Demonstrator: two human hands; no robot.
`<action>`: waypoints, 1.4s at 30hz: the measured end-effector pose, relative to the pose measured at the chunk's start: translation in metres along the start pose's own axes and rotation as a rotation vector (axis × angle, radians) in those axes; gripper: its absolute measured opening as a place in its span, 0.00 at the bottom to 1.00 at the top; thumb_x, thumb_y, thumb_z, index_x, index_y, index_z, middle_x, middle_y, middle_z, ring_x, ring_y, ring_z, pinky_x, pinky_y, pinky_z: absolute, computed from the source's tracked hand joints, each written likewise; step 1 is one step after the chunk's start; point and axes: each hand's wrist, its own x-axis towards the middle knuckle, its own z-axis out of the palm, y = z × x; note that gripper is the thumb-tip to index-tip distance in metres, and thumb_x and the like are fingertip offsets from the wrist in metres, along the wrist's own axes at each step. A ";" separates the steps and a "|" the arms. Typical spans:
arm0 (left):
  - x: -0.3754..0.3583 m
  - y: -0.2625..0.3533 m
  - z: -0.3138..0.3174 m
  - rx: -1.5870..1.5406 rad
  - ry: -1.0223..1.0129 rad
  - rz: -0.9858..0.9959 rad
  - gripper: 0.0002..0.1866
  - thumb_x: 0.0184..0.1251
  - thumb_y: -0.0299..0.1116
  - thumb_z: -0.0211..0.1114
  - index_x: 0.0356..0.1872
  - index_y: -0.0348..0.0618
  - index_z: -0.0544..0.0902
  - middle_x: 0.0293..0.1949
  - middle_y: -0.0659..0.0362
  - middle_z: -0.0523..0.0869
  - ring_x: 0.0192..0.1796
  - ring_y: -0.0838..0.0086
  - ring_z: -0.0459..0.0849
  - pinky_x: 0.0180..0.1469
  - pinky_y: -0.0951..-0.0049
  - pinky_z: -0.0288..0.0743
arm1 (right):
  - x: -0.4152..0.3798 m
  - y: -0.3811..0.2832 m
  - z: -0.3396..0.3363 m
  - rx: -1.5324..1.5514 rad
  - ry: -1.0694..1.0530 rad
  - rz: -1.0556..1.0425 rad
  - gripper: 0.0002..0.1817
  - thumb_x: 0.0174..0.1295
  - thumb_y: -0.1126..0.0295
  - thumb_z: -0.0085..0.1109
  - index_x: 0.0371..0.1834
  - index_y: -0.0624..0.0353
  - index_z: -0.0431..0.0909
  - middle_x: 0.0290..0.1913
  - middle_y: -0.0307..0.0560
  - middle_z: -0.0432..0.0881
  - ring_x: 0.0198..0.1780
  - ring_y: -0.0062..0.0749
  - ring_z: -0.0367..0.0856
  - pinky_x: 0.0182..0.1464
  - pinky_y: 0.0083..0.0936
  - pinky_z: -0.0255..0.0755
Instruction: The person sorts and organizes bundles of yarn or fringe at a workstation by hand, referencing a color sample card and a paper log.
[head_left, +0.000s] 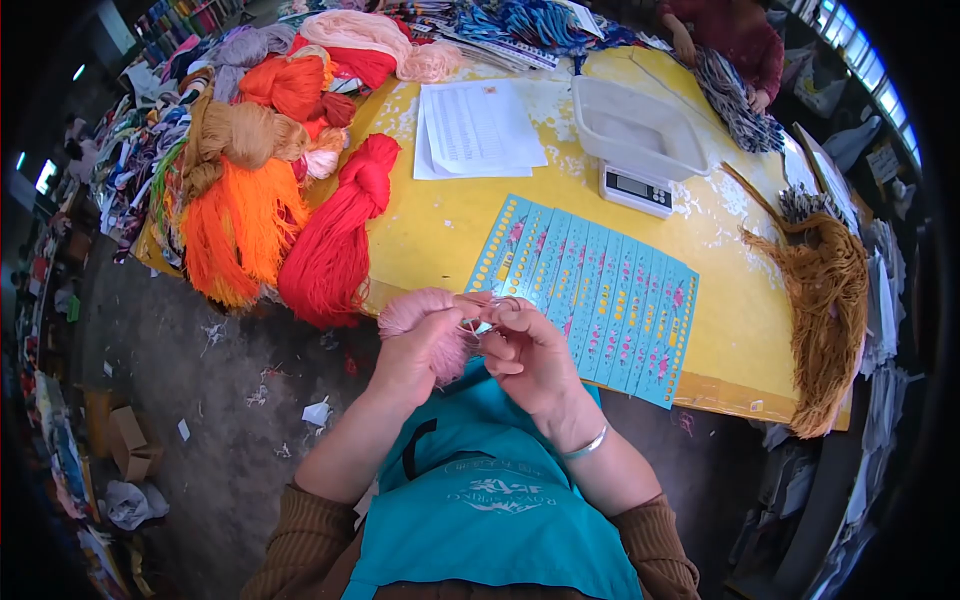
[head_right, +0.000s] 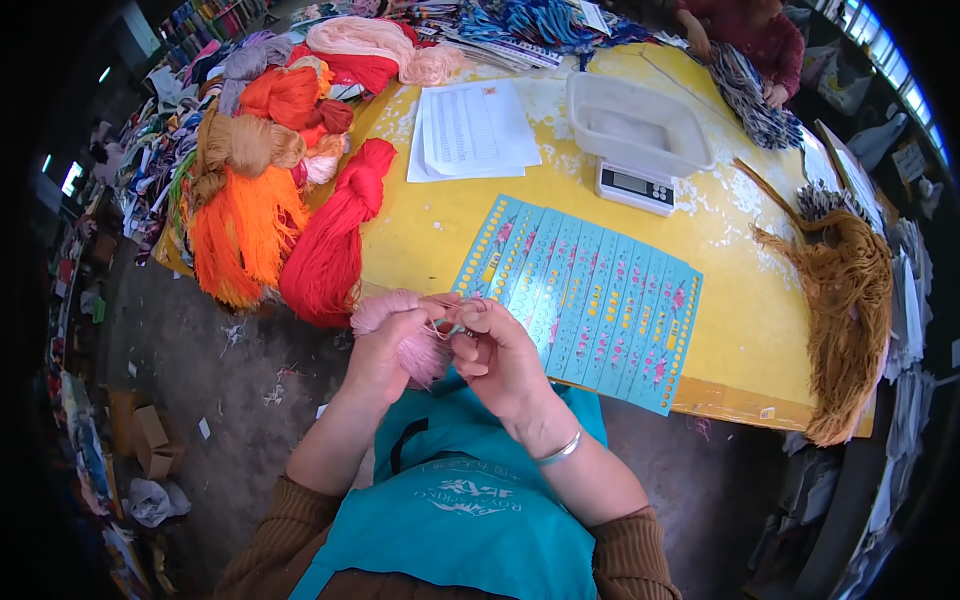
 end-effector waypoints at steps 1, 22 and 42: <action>0.000 0.004 -0.004 -0.008 -0.041 0.024 0.07 0.66 0.24 0.58 0.39 0.32 0.83 0.52 0.42 0.83 0.56 0.61 0.82 0.59 0.65 0.75 | -0.001 -0.005 -0.003 0.065 -0.141 0.130 0.01 0.60 0.75 0.62 0.32 0.59 0.80 0.23 0.33 0.75 0.19 0.14 0.63 0.20 0.16 0.52; -0.252 0.207 -0.379 -0.582 0.631 0.802 0.16 0.71 0.24 0.49 0.19 0.49 0.66 0.13 0.68 0.59 0.15 0.83 0.59 0.20 0.81 0.56 | -0.043 -0.389 -0.017 -0.466 0.208 -1.069 0.11 0.66 0.69 0.59 0.24 0.49 0.72 0.18 0.28 0.65 0.15 0.14 0.52 0.16 0.17 0.44; 0.054 0.098 -0.028 0.742 -0.049 0.114 0.11 0.65 0.30 0.63 0.44 0.34 0.83 0.27 0.57 0.83 0.25 0.73 0.80 0.29 0.74 0.74 | 0.015 -0.187 0.051 -1.439 -0.352 -0.496 0.27 0.69 0.78 0.52 0.70 0.55 0.58 0.35 0.41 0.84 0.31 0.13 0.71 0.36 0.15 0.63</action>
